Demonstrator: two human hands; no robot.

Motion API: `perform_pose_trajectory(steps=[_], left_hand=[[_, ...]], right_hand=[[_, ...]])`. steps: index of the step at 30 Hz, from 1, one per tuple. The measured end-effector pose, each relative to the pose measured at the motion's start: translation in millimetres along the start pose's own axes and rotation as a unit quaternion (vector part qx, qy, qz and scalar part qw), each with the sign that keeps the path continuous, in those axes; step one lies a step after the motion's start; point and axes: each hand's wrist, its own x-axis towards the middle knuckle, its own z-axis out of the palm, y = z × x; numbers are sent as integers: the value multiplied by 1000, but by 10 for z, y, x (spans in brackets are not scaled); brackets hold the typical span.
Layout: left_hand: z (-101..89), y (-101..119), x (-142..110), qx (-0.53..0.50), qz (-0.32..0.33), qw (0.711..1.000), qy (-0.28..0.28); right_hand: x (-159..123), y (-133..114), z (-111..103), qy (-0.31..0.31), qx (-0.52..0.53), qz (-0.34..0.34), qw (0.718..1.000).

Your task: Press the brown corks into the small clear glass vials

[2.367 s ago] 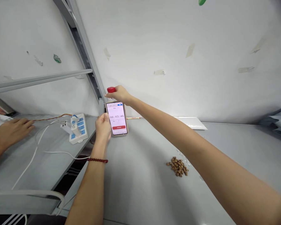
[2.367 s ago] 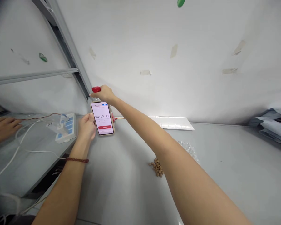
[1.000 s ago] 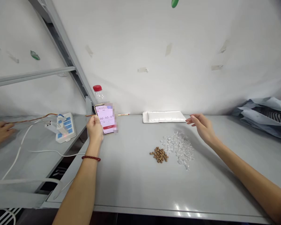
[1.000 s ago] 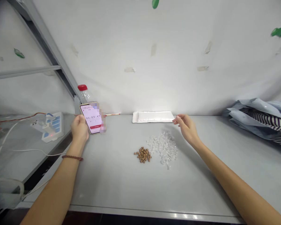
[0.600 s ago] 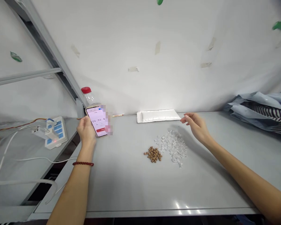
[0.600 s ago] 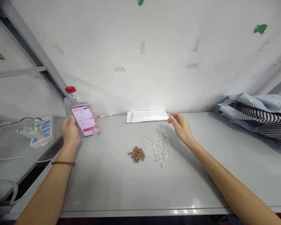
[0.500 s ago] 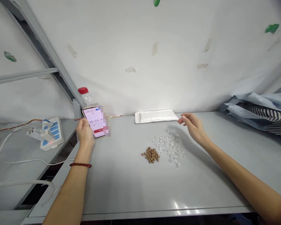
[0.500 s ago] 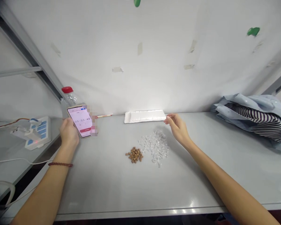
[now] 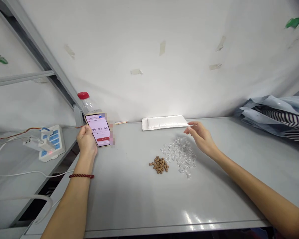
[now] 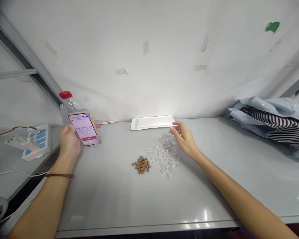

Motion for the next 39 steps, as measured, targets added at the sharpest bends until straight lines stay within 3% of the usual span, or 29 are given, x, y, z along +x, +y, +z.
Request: perform_pose_trajectory(steps=[15,19,22,24,26,29,30,31,32,35,39], left_hand=[[39,13,-88,59,25,997,41],[-14,131,-141,124,96,984,86],[-15,299,-308,174,200,957,122],[79,402,-502,191,272,937,105],[250,472,-758,202,319,926,31],[516,521,-1202,227,347,881,-227],[573,530,-1342,231,346,854,-313],[607,538,-1469,235,336,801,-435],[618,545,-1577,235,320,761,-514],[562,544,-1780,238,277,711,-602],[495,481,-1862,276,295,687,-604]], right_hand=[[16,27,-2,9,-26,-2,1000],[24,27,-17,18,-16,-6,1000],[18,-6,-22,21,-19,-4,1000],[-2,-44,-25,22,-20,-7,1000],[-39,-89,-29,17,-28,-12,999],[-128,-154,-38,-12,-64,-32,997],[-165,-174,-40,-33,-80,-43,995],[-203,-194,-41,-60,-97,-54,992],[-241,-215,-40,-89,-110,-67,988],[-339,-276,-22,-172,-151,-144,963],[-431,-340,45,-227,-203,-248,920]])
